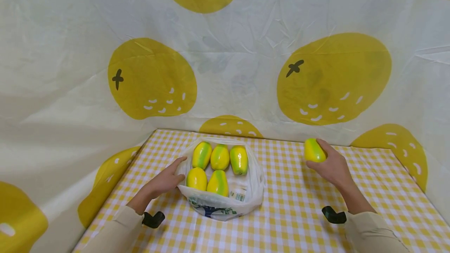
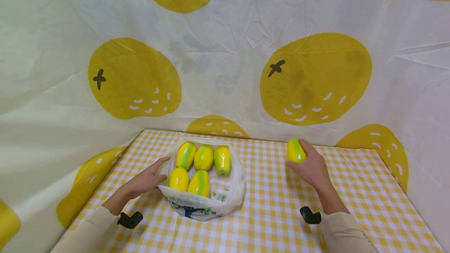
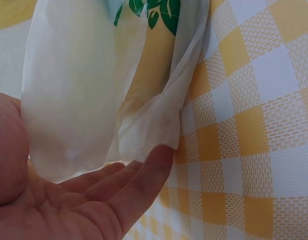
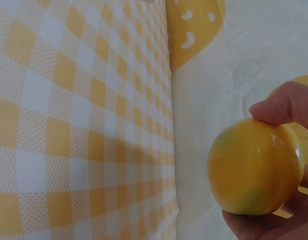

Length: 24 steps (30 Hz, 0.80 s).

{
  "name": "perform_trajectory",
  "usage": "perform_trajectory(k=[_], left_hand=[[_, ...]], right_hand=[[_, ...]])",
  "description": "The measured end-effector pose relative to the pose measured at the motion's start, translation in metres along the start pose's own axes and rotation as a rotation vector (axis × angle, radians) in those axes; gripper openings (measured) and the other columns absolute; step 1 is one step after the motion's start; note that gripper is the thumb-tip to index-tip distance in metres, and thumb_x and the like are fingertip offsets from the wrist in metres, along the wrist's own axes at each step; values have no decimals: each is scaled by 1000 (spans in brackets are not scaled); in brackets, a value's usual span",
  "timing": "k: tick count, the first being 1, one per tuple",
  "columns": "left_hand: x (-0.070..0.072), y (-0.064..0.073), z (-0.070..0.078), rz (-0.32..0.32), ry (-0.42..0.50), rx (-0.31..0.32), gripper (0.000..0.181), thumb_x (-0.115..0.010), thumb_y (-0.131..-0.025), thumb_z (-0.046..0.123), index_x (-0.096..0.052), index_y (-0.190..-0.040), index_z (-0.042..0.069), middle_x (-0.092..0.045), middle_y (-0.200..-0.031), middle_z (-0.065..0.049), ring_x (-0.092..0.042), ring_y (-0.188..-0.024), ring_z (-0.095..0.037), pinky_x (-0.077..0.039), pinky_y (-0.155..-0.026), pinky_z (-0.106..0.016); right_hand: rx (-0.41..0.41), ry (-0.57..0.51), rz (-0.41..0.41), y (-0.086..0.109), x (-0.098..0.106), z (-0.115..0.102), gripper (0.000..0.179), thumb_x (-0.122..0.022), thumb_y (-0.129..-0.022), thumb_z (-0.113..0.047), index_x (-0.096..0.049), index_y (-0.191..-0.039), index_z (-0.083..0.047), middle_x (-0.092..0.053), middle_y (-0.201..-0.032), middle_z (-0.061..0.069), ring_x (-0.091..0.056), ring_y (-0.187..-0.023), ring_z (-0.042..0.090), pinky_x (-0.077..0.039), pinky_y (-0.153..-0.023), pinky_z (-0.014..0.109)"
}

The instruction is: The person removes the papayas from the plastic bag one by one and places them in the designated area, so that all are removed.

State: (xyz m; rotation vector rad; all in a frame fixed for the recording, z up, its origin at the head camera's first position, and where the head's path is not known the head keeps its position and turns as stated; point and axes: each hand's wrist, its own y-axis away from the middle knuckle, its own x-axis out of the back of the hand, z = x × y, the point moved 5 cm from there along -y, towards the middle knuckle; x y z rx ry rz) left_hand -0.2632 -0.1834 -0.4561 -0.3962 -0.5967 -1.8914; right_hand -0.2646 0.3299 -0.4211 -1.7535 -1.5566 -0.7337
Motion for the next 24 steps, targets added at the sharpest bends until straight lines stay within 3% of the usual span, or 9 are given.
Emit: perform_trajectory(k=[8, 15, 24], left_hand=[[1, -1, -2, 7, -13, 9, 66, -47, -106, 12, -20, -166, 10, -27, -170, -22, -48, -127, -33, -44, -98, -43], [1, 0, -2, 6, -24, -1, 66, -47, -106, 13, -19, -166, 10, -24, -171, -23, -44, -135, -34, -42, -104, -49], [1, -2, -3, -4, -22, -3, 66, -47, -107, 14, -18, -167, 11, -23, -171, -23, -49, -127, -34, -45, -95, -44]], right_hand=[[-4, 7, -18, 0, 3, 8, 93, -73, -93, -34, -23, -164, -1, -41, -152, 40, -55, -107, 46, -46, -72, 35], [-4, 5, -12, -2, 6, 16, 93, -74, -93, -34, -24, -164, -1, -41, -152, 40, -56, -109, 47, -46, -73, 35], [13, 30, 9, -1, 13, 22, 91, -73, -93, -33, -26, -163, 1, -43, -150, 42, -58, -104, 47, -45, -70, 33]])
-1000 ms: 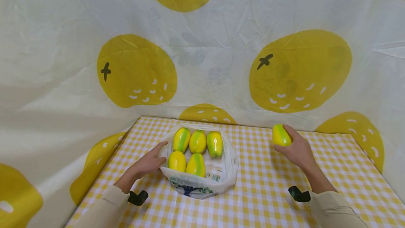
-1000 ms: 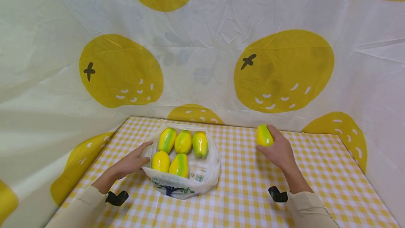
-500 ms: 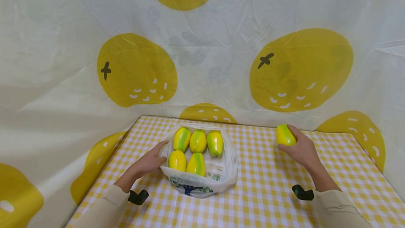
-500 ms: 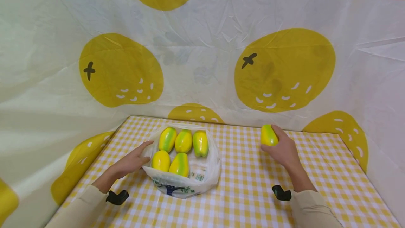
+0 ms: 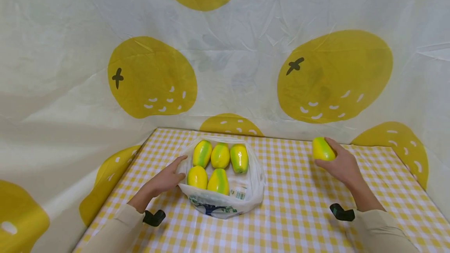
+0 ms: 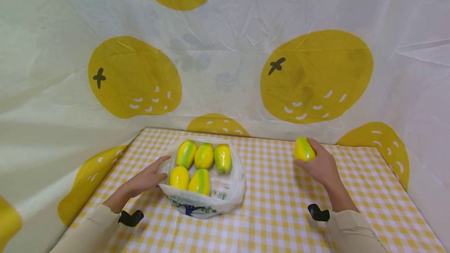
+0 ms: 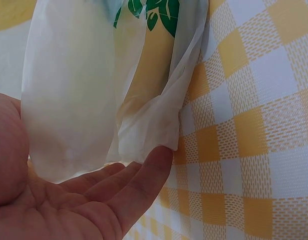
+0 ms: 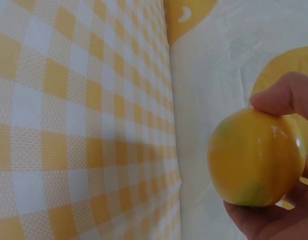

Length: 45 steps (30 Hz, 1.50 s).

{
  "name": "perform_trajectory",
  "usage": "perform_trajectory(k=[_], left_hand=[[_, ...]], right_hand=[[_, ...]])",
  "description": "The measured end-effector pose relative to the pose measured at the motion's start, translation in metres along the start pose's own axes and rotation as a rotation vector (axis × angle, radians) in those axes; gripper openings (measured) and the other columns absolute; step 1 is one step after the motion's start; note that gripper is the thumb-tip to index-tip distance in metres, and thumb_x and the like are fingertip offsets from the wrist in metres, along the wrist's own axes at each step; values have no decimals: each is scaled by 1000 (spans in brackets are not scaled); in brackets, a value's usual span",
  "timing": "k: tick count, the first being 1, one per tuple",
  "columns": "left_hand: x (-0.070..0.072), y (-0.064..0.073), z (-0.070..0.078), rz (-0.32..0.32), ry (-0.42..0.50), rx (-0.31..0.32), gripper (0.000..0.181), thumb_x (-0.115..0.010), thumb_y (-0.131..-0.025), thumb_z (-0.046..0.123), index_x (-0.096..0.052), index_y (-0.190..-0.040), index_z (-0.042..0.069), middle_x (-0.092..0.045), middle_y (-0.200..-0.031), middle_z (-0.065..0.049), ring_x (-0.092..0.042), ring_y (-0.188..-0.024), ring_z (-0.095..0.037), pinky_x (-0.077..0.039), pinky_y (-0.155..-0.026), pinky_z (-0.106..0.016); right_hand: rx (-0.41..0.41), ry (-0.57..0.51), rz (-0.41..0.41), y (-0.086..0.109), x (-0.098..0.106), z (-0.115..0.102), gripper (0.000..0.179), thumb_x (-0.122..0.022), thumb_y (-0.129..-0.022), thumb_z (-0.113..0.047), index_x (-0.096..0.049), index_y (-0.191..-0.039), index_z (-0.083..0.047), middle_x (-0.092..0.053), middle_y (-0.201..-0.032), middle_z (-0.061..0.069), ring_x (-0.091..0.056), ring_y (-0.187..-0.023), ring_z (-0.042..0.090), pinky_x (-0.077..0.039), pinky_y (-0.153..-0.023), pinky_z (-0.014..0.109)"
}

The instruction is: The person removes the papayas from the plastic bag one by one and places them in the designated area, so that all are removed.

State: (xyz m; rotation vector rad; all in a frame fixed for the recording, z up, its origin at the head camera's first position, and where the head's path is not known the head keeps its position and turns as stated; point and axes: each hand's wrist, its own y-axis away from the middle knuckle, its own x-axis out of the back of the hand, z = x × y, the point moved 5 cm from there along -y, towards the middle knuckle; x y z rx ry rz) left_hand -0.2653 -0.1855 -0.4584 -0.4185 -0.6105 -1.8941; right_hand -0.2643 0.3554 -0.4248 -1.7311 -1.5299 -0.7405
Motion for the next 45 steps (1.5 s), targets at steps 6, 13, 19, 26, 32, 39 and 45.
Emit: perform_trajectory(k=[6, 13, 19, 26, 32, 39, 45], left_hand=[[0, 0, 1, -4, -2, -1, 67, -47, -107, 14, -18, -167, 11, -22, -171, -23, -48, -124, -37, -43, -95, -44], [-1, 1, 2, -2, 11, 11, 68, -47, -106, 13, -17, -167, 11, -18, -173, -22, -36, -149, -40, -39, -112, -56], [-2, 0, 0, 5, 15, 19, 68, -47, -105, 12, -18, -167, 11, -18, -173, -22, -31, -154, -41, -36, -117, -60], [-1, 0, 1, 12, 16, 21, 68, -47, -105, 12, -18, -167, 11, -20, -173, -21, -34, -150, -38, -37, -114, -57], [-2, -1, 1, 8, 11, 17, 68, -47, -105, 12, -18, -167, 11, -20, -173, -21, -36, -145, -36, -37, -112, -54], [-2, -1, 0, 17, 13, 17, 68, -47, -104, 10, -19, -167, 11, -21, -173, -21, -39, -141, -35, -38, -111, -53], [-2, 1, 1, 10, 10, 16, 69, -47, -104, 11, -19, -166, 9, -20, -172, -23, -38, -143, -37, -39, -111, -55]], right_hand=[[1, -4, -3, 1, 5, 4, 92, -74, -93, -34, -25, -163, 0, -42, -149, 43, -58, -103, 47, -45, -69, 33], [-3, -17, 1, 2, 9, 9, 93, -74, -94, -35, -24, -164, 0, -40, -151, 44, -57, -104, 47, -45, -69, 32], [-6, -17, 3, 4, 13, 16, 92, -73, -94, -36, -25, -163, 1, -40, -150, 45, -57, -104, 48, -44, -69, 33], [-21, -4, -14, 5, 15, 23, 92, -72, -95, -37, -23, -164, 1, -40, -149, 46, -58, -102, 47, -45, -68, 32], [-28, -6, -19, 7, 18, 28, 92, -73, -95, -35, -23, -163, 1, -41, -147, 47, -58, -100, 46, -45, -68, 32], [-37, -1, -32, 6, 21, 36, 93, -73, -96, -35, -21, -164, 1, -38, -148, 47, -56, -105, 50, -45, -70, 33], [-37, -13, -34, 6, 24, 44, 95, -75, -95, -35, -21, -164, 2, -38, -147, 48, -56, -108, 53, -46, -69, 33]])
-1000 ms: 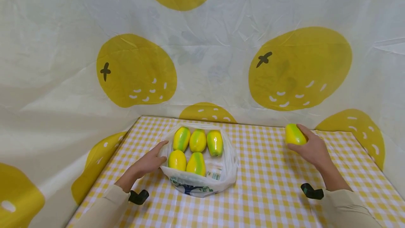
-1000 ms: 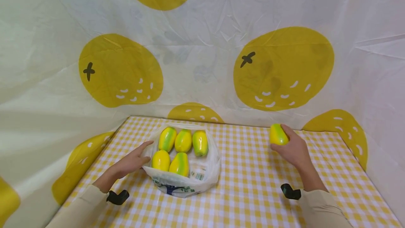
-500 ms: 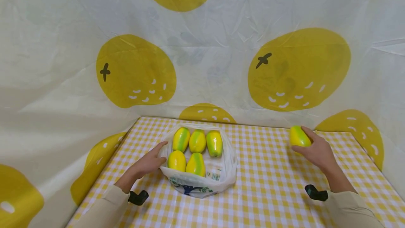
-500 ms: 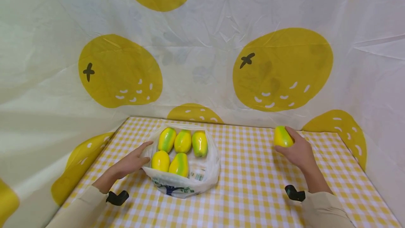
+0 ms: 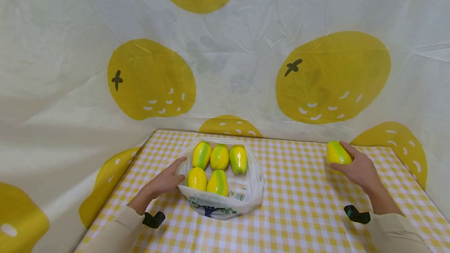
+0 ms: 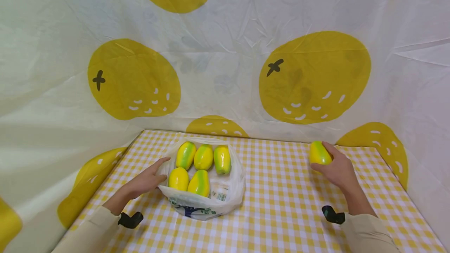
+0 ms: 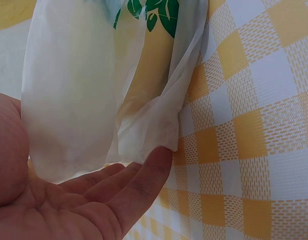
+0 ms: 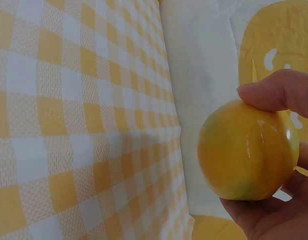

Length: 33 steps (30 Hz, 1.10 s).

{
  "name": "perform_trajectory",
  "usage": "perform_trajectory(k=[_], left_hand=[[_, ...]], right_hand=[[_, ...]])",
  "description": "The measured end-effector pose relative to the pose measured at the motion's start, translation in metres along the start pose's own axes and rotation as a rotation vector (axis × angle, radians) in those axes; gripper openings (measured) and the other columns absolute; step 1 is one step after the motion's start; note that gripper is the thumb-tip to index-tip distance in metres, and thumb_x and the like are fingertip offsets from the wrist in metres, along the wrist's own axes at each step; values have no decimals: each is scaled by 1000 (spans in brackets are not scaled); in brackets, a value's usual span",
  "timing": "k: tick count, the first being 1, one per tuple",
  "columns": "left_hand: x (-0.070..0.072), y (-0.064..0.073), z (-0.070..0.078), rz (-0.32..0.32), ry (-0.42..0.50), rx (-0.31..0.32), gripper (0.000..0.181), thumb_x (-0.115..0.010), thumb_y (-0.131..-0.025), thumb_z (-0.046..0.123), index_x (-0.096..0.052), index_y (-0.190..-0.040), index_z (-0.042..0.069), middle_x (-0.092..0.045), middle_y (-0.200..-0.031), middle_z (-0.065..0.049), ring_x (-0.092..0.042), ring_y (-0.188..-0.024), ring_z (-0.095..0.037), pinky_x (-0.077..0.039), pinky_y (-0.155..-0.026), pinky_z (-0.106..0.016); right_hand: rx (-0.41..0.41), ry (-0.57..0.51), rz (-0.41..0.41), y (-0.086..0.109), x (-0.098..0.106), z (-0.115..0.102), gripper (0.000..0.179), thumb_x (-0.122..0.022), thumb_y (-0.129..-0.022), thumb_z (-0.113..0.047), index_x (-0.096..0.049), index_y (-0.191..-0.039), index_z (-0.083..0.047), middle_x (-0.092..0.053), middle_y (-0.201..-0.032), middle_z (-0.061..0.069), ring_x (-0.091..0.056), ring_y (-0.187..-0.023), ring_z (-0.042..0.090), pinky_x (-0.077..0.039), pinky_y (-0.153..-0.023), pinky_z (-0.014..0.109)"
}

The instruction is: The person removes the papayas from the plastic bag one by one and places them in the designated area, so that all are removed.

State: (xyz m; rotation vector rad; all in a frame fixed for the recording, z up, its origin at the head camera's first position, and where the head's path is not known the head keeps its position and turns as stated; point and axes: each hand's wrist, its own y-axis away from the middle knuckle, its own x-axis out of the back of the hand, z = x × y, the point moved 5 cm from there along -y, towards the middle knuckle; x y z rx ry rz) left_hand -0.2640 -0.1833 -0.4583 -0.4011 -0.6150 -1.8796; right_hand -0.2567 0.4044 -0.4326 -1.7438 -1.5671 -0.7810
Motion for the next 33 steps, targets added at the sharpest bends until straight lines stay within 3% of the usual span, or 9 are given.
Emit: perform_trajectory(k=[4, 7, 11, 26, 30, 33], left_hand=[[2, 0, 1, 5, -6, 3, 68, -47, -105, 12, -19, -167, 10, -22, -172, -22, -44, -136, -35, -42, -104, -49], [2, 0, 1, -1, 5, 6, 68, -47, -105, 12, -18, -167, 11, -24, -170, -23, -56, -114, -31, -46, -92, -42], [2, -1, 0, -13, 21, 2, 68, -46, -106, 12, -16, -167, 11, -26, -168, -25, -57, -87, -24, -47, -81, -37], [0, -3, -2, -19, 19, 16, 69, -46, -106, 12, -16, -167, 12, -29, -167, -24, -56, -81, -23, -46, -85, -36], [0, -2, -3, -5, 9, 22, 68, -47, -106, 13, -17, -167, 13, -29, -168, -22, -57, -93, -23, -45, -90, -38], [0, -1, -5, 1, 17, 37, 68, -47, -106, 13, -18, -168, 16, -29, -169, -20, -56, -85, -23, -44, -89, -40]], right_hand=[[-9, 8, -5, -1, 3, 5, 96, -76, -94, -35, -20, -164, 1, -37, -148, 49, -55, -109, 54, -46, -69, 33], [-14, 8, -8, -1, 4, 7, 96, -76, -94, -33, -19, -164, 1, -35, -150, 48, -54, -110, 54, -46, -70, 33], [-18, 1, -14, -1, 5, 11, 96, -76, -95, -32, -19, -164, 2, -34, -152, 48, -53, -110, 54, -46, -70, 32], [-27, -56, -41, 1, 8, 24, 93, -73, -97, -31, -17, -164, 1, -34, -151, 48, -53, -109, 47, -45, -68, 25], [-21, -58, -38, 0, 6, 29, 93, -74, -97, -29, -18, -165, 0, -36, -151, 46, -53, -106, 40, -45, -66, 22], [-26, -77, -40, 0, 3, 34, 94, -74, -96, -31, -18, -165, 0, -36, -152, 45, -54, -101, 26, -46, -67, 21]])
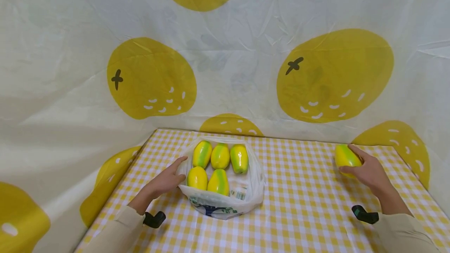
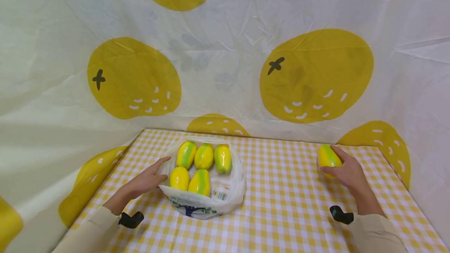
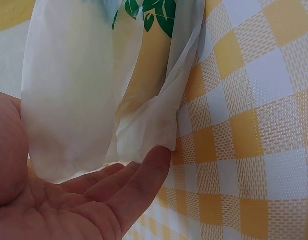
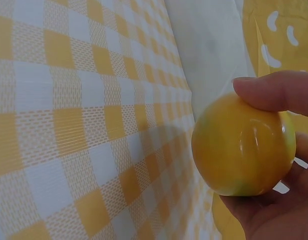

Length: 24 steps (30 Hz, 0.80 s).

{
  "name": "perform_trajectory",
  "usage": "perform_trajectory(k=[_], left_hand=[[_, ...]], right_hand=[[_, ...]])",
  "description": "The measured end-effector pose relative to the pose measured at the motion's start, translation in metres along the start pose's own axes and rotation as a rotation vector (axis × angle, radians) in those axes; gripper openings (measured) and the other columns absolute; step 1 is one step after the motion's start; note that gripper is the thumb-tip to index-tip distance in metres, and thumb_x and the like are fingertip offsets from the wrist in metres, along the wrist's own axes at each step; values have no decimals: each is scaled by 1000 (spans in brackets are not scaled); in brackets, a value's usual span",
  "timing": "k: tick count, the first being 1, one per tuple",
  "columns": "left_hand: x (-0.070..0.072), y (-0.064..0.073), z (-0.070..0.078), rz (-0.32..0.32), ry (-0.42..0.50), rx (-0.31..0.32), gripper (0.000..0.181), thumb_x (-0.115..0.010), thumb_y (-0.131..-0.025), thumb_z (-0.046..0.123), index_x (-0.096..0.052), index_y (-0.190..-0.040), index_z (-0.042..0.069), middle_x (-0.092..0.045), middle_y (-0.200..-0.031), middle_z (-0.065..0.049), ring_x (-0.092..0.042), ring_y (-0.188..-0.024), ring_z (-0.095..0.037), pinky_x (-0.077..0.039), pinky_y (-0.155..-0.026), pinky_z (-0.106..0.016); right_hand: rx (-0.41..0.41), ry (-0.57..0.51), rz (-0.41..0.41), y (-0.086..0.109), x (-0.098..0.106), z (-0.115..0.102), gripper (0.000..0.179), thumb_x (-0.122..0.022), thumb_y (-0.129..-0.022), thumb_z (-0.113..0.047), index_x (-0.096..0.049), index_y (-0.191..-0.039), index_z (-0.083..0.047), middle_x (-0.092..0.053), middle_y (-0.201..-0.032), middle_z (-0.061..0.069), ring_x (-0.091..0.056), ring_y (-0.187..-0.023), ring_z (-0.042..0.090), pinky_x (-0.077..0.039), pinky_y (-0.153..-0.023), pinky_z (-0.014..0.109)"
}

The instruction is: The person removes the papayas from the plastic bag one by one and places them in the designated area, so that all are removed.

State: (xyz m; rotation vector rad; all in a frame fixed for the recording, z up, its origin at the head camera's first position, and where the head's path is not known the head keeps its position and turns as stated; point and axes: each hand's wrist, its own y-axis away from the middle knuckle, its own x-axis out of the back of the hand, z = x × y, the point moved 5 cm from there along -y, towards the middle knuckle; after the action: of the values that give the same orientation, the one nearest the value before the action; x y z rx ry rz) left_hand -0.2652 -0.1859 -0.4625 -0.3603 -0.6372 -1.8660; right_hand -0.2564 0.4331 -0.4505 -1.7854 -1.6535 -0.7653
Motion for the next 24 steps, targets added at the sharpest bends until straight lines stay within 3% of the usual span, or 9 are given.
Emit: perform_trajectory(k=[3, 6, 9, 13, 19, 22, 24], left_hand=[[-1, 1, -1, -1, 0, 9, 69, -48, -106, 14, -18, -168, 16, -29, -168, -21, -54, -83, -23, -45, -87, -39], [-2, 3, -1, -1, -5, 5, 69, -48, -106, 14, -18, -167, 15, -27, -169, -22, -56, -97, -26, -43, -89, -40], [-2, 2, -1, 0, -2, -6, 68, -48, -106, 14, -18, -167, 15, -26, -170, -22, -56, -105, -29, -43, -90, -41], [-2, 1, 0, 0, -3, -10, 69, -48, -105, 13, -18, -167, 14, -30, -167, -22, -56, -95, -26, -44, -88, -39], [-1, 0, 0, -1, 7, -6, 69, -47, -106, 13, -17, -167, 14, -34, -163, -23, -43, -65, -19, -45, -76, -35], [-1, 0, 0, 0, 24, -2, 69, -47, -106, 12, -17, -168, 15, -37, -161, -23, -34, -57, -17, -43, -66, -32], [0, -1, 0, 5, 17, -3, 69, -47, -105, 12, -17, -168, 15, -38, -161, -23, -37, -60, -16, -42, -65, -32]], right_hand=[[-8, -41, -17, 0, -2, 5, 96, -75, -96, -32, -16, -165, -1, -33, -154, 45, -50, -95, 7, -46, -68, 20], [-15, -68, -18, -1, -3, 9, 97, -75, -96, -32, -16, -165, -1, -32, -156, 45, -45, -90, -3, -46, -69, 18], [-19, -70, -12, -2, -3, 12, 95, -76, -96, -30, -17, -165, -1, -31, -156, 45, -48, -98, 8, -44, -69, 15], [-37, -68, -28, -2, -2, 16, 94, -74, -96, -28, -16, -165, 0, -29, -157, 45, -47, -109, 30, -42, -69, 12], [-46, -69, -48, -3, -1, 18, 93, -74, -97, -26, -16, -164, 2, -29, -156, 44, -49, -101, 19, -44, -70, 15], [-48, -68, -58, -3, 0, 19, 93, -73, -97, -27, -16, -164, 3, -29, -156, 45, -50, -104, 24, -45, -70, 16], [-48, -69, -64, -3, 0, 21, 93, -73, -97, -27, -16, -164, 3, -28, -156, 45, -50, -105, 27, -46, -71, 17]])
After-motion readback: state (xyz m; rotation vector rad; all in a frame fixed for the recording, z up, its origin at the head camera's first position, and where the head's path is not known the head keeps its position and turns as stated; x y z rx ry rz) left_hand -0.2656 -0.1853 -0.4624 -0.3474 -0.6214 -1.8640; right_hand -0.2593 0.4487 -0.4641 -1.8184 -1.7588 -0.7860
